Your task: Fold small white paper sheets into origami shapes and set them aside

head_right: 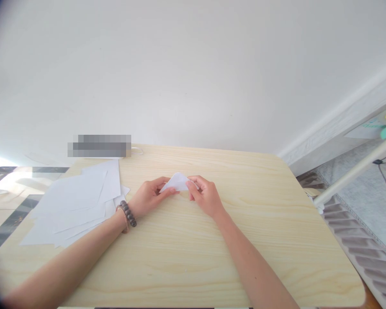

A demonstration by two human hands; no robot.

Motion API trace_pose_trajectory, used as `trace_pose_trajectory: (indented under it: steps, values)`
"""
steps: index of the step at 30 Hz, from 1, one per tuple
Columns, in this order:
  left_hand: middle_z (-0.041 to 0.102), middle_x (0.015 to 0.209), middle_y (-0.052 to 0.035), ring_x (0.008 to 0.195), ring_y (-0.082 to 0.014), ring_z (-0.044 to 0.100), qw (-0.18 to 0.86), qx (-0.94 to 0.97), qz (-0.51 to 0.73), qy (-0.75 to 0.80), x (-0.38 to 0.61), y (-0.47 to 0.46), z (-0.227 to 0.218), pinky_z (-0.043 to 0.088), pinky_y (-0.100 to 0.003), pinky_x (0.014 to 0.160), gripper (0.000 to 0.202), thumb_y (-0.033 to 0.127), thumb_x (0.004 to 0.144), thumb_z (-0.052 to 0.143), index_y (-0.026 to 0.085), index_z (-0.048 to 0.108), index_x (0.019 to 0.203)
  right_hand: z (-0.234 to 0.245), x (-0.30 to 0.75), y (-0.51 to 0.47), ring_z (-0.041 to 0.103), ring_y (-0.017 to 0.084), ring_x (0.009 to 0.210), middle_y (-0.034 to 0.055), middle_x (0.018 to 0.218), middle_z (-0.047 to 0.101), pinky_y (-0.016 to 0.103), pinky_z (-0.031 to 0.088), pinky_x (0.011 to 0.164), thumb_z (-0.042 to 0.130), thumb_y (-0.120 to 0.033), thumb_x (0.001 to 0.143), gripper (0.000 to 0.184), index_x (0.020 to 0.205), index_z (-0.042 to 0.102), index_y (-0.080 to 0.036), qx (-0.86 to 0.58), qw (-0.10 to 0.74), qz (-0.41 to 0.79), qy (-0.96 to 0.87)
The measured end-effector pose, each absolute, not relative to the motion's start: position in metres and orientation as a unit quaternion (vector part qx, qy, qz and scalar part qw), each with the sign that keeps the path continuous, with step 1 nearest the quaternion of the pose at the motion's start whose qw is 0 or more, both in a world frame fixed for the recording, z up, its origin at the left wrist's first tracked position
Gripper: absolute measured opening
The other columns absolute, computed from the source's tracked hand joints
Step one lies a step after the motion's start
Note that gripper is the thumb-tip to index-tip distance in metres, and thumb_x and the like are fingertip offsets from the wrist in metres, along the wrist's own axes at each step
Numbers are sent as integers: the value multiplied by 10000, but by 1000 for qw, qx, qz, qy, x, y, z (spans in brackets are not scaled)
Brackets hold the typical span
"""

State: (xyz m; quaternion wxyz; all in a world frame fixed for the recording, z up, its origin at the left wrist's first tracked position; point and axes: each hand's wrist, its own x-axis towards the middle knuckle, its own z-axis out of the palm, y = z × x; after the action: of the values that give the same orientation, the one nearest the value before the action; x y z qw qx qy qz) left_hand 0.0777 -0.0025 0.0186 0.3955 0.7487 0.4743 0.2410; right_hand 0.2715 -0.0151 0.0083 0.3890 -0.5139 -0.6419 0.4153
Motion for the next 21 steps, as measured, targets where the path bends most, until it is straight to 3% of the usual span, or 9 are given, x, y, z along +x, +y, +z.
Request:
trace_pose_trajectory:
  steps: [3,5,9,13,15,21]
  values:
    - [600,1000,-39,666,-126,541,345,762,269,476,80,-4,14,440,-245,597,630,465,704,586,245,379,1257,9,272,-15,444,75,442,-46,496,491,190,357,442,493,-348,799,229,933,547,-170,-506,384,444,-631]
    - [552,1080,-41,747,-137,548,318,782,278,459,81,-4,11,449,-250,628,656,430,722,580,285,306,1300,9,272,-16,443,72,435,-50,493,489,189,361,440,504,-331,792,201,907,545,-172,-505,384,453,-626]
    - [548,1018,-18,786,-138,540,277,805,276,446,81,-5,7,448,-251,664,524,365,767,541,286,370,1257,9,273,-16,459,76,438,-52,513,498,197,376,445,525,-301,778,192,928,523,-182,-496,380,466,-627]
    - [563,907,-7,710,-126,529,289,791,276,463,81,-5,9,444,-251,643,511,416,740,562,247,427,1203,11,274,-17,524,99,556,-15,686,575,232,435,543,589,-257,729,350,1050,458,-206,-455,377,480,-649]
    - [570,892,-8,682,-119,521,300,784,280,465,82,-5,12,440,-250,630,511,435,737,559,233,438,1192,12,274,-18,538,112,580,-17,674,578,251,447,573,591,-249,729,405,1092,416,-206,-441,380,486,-652]
    - [586,881,-18,678,-120,515,324,775,276,468,82,-5,14,429,-247,617,500,424,737,559,212,458,1178,9,274,-16,558,121,588,0,643,584,261,459,577,525,-293,780,144,853,490,-174,-437,376,482,-660]
